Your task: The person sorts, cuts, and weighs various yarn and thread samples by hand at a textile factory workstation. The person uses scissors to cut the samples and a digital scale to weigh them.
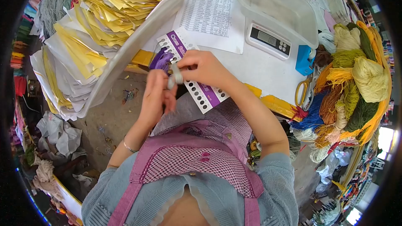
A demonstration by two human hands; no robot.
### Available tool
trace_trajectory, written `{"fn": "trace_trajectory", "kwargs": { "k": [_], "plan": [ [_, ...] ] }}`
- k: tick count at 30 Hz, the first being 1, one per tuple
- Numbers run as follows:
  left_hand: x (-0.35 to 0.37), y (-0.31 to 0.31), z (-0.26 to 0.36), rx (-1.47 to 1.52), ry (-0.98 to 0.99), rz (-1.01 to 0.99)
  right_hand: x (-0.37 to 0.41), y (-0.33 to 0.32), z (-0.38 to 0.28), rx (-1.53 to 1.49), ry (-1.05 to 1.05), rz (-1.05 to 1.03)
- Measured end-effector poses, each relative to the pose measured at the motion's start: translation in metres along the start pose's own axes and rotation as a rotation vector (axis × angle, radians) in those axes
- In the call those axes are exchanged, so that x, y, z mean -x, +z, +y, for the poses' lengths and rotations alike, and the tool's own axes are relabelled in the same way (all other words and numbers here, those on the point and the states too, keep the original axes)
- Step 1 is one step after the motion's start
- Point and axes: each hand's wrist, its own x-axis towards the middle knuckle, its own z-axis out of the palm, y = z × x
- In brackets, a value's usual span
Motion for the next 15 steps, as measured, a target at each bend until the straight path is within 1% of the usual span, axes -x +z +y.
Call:
{"fn": "trace_trajectory", "kwargs": {
  "k": [1, 3, 5, 7, 8, 10, 12, 14, 15],
  "plan": [
    [0.003, 0.0, 0.005, -0.102, 0.122, 0.06, 0.001, 0.0, -0.01, 0.16, -0.009, -0.046],
    [0.004, -0.004, 0.011, -0.106, 0.202, 0.03, 0.002, 0.004, -0.009, 0.207, -0.017, -0.053],
    [0.0, -0.007, 0.003, -0.129, 0.157, 0.049, 0.001, 0.002, -0.005, 0.258, -0.036, -0.056],
    [-0.011, -0.01, -0.01, -0.089, 0.075, 0.035, 0.0, -0.013, 0.003, -0.21, 0.018, -0.174],
    [-0.014, -0.01, -0.016, -0.089, 0.071, 0.031, 0.002, -0.019, 0.005, -0.208, 0.044, -0.25],
    [-0.016, -0.002, -0.017, -0.043, -0.036, -0.004, 0.001, -0.024, 0.008, -0.239, 0.022, -0.281],
    [-0.018, -0.003, -0.021, -0.047, -0.027, 0.015, 0.0, -0.025, 0.008, -0.267, -0.01, -0.316],
    [-0.019, -0.004, -0.019, -0.091, -0.012, -0.029, 0.0, -0.021, 0.006, -0.281, 0.092, -0.3],
    [-0.018, -0.004, -0.018, -0.091, -0.013, -0.027, 0.001, -0.02, 0.003, -0.282, 0.092, -0.303]
  ]
}}
